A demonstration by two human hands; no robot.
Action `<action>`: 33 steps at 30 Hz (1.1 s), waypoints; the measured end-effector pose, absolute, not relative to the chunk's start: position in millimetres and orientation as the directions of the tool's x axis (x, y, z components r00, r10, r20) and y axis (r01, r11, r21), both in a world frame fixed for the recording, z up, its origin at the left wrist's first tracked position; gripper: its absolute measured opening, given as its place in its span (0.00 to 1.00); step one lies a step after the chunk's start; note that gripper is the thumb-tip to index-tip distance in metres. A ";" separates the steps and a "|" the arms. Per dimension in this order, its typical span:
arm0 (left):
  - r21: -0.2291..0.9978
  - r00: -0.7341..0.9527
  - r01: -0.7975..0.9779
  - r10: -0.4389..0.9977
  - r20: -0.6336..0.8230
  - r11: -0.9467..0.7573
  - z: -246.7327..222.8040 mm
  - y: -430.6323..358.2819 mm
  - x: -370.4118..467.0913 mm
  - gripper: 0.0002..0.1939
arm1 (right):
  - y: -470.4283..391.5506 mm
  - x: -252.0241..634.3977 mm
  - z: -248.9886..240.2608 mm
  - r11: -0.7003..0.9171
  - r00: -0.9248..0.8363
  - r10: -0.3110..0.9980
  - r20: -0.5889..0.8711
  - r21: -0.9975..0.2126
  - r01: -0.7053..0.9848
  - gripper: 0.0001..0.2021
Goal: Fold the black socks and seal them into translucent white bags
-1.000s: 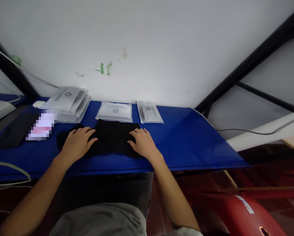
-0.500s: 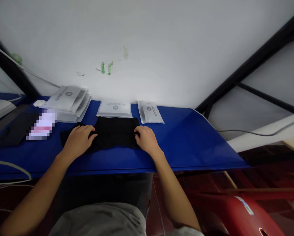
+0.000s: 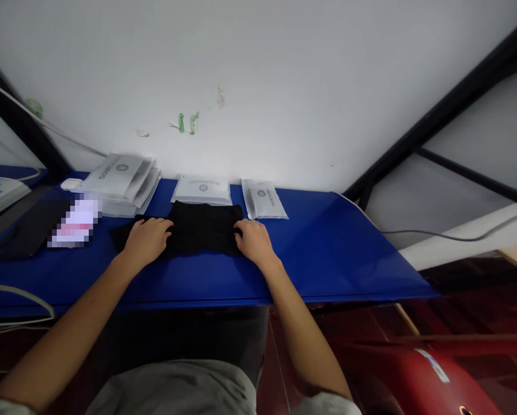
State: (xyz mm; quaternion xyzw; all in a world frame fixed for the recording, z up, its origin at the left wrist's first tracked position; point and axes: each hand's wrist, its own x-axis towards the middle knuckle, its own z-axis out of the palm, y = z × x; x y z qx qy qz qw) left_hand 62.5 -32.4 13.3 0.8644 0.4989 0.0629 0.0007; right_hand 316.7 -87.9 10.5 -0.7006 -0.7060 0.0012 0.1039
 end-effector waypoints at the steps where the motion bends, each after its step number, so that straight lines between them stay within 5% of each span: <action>1: 0.069 0.487 0.866 0.865 0.120 -0.496 12.5 -29.7 63.8 0.14 | -86.3 316.9 10.2 0.009 0.013 0.989 0.146 -0.145 0.989 0.11; 9: 0.065 0.473 0.865 0.852 0.224 -0.497 18.6 -23.8 67.5 0.15 | -78.9 318.1 6.7 0.019 0.022 0.975 0.220 -0.184 0.983 0.10; 16: 0.151 0.489 0.803 0.782 0.386 -0.577 62.4 -69.9 48.1 0.10 | -128.4 327.8 45.6 0.194 -0.039 0.961 0.275 -0.564 0.803 0.04; 20: 0.346 0.449 0.700 0.763 0.466 -0.624 79.1 -93.7 38.0 0.20 | -155.9 331.6 67.1 0.231 -0.116 0.971 0.207 -0.714 0.661 0.11; 24: 0.390 0.431 0.738 0.829 0.356 -0.551 70.3 -90.2 45.4 0.18 | -149.6 315.5 53.2 0.162 0.020 0.963 0.268 -0.640 0.752 0.11; 28: 0.247 0.556 0.792 0.827 0.087 -0.558 44.2 -84.7 51.0 0.16 | -138.2 293.4 20.4 0.209 -0.100 0.962 0.255 -0.449 0.869 0.18; 33: 0.082 0.488 0.870 0.873 -0.011 -0.486 26.7 -94.1 38.5 0.17 | -138.5 285.4 -5.4 0.173 -0.142 0.982 0.122 -0.293 0.940 0.26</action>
